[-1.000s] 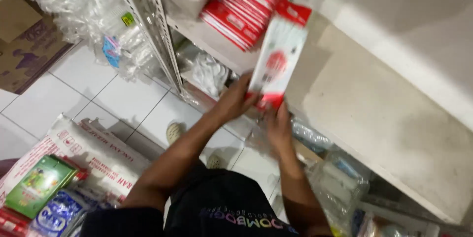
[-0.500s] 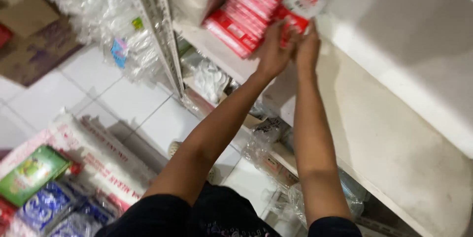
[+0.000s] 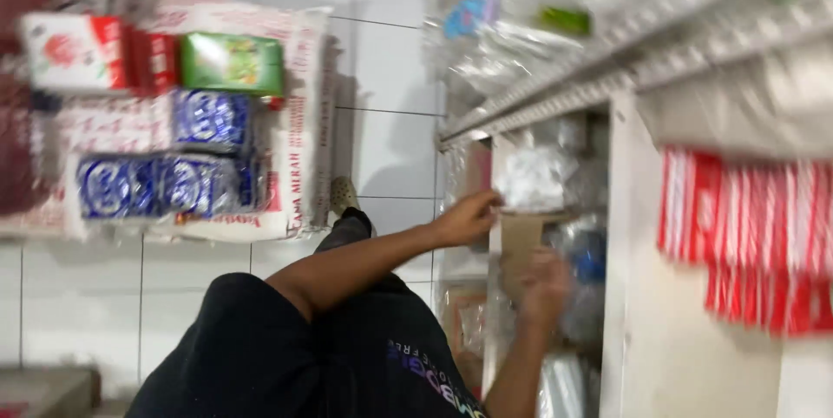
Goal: The person picks up a package of Tomat plastic bags and places it on a shelf, followed by several blue Expo packages and white packages of plastic bags.
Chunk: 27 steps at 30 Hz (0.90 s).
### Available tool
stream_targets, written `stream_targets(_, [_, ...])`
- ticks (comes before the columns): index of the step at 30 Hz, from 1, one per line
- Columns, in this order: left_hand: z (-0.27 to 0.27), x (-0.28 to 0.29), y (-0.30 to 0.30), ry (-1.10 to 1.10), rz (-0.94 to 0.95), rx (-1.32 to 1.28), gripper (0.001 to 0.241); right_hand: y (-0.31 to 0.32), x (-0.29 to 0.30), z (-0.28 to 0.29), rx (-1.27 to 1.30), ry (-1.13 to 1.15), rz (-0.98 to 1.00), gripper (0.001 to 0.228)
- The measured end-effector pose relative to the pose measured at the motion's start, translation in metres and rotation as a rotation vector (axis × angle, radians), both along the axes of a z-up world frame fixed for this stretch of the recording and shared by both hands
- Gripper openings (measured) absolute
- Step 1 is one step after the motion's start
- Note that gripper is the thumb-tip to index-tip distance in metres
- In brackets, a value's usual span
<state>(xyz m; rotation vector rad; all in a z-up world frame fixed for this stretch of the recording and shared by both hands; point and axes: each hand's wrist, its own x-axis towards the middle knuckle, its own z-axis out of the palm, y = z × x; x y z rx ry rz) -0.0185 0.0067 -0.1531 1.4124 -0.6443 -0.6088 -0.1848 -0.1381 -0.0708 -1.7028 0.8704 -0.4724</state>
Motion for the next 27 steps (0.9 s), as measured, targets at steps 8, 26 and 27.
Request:
stream_targets(8, [-0.143, 0.057, 0.195, 0.225, 0.419, 0.499, 0.03, 0.083, 0.12, -0.119, 0.453, 0.493, 0.747, 0.028])
stream_targets(26, [-0.221, 0.032, 0.318, 1.012, 2.223, -0.026, 0.056, 0.261, 0.423, -0.211, 0.327, 0.881, 1.653, 0.022])
stream_targets(27, [-0.221, 0.036, 0.326, 0.823, 2.241, 0.173, 0.056, 0.267, 0.429, -0.217, 0.292, 0.926, 1.696, 0.022])
